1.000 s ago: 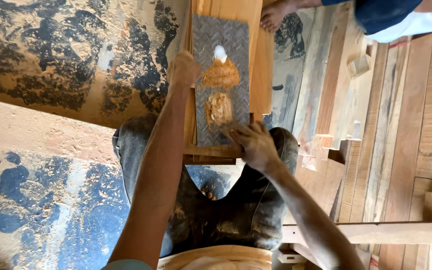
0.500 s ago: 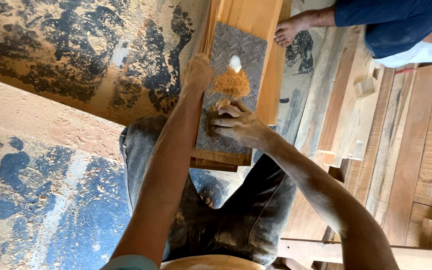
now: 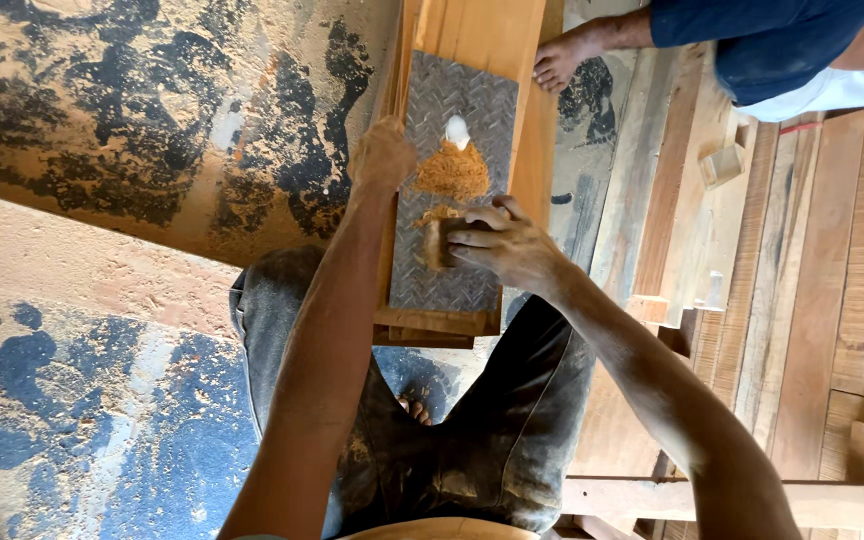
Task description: The person sands a wooden door using a sanding block and sandpaper, applying wood filler to surface imperfections and then sanding the area smooth.
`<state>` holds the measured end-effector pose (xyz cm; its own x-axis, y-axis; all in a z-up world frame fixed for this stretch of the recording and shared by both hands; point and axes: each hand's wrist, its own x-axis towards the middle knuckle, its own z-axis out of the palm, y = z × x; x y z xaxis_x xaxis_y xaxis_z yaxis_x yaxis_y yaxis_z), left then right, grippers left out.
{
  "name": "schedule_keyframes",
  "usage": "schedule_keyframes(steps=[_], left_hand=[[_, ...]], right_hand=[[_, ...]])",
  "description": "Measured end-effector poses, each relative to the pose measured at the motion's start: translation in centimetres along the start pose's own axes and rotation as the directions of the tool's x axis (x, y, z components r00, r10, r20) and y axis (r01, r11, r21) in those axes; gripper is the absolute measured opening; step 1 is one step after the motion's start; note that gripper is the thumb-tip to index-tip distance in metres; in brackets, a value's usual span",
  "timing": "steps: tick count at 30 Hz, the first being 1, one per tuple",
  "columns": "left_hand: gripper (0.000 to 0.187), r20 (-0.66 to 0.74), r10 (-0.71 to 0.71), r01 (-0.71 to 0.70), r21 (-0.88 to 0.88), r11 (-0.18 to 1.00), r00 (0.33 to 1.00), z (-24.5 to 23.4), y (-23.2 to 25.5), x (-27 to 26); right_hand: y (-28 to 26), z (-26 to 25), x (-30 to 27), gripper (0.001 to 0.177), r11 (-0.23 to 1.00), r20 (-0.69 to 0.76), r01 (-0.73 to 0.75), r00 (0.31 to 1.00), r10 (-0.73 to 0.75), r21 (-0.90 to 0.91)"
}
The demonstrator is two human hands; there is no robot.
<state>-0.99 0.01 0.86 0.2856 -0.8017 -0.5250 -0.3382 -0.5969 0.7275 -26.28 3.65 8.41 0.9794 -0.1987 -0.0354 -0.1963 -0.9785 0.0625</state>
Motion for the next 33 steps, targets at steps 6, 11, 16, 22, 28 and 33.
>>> schedule_keyframes(steps=[6,11,16,22,28,33], left_hand=[[0.032,-0.023,0.009,-0.008,0.009,1.0,1.0,0.6,-0.3,0.6],[0.031,-0.03,0.008,-0.007,0.036,0.999,1.0,0.7,-0.3,1.0],[0.031,0.032,-0.055,0.056,-0.007,0.998,0.998,0.6,0.0,1.3],[0.029,0.013,-0.026,0.026,0.018,1.0,1.0,0.9,-0.4,1.5],[0.028,-0.024,-0.007,0.009,0.053,0.999,1.0,0.9,-0.4,1.4],[0.025,-0.117,0.018,-0.013,0.042,0.999,0.993,1.6,-1.0,1.9]], right_hand=[[-3.6,2.8,-1.8,0.035,0.932,-0.225,-0.333,0.906,0.359,0.145],[-11.5,2.7,-0.5,0.046,0.836,-0.239,-0.536,0.802,0.547,0.114],[-13.9,-0.5,-1.4,0.038,0.838,-0.166,-0.519,0.823,0.543,0.169],[-4.8,-0.4,-1.5,0.03,0.789,-0.013,-0.511,0.837,0.547,0.342],[-1.7,1.8,3.1,0.021,0.825,-0.056,-0.52,0.838,0.543,0.22],[-2.4,2.8,2.9,0.016,0.711,0.131,-0.599,0.791,0.598,0.369]])
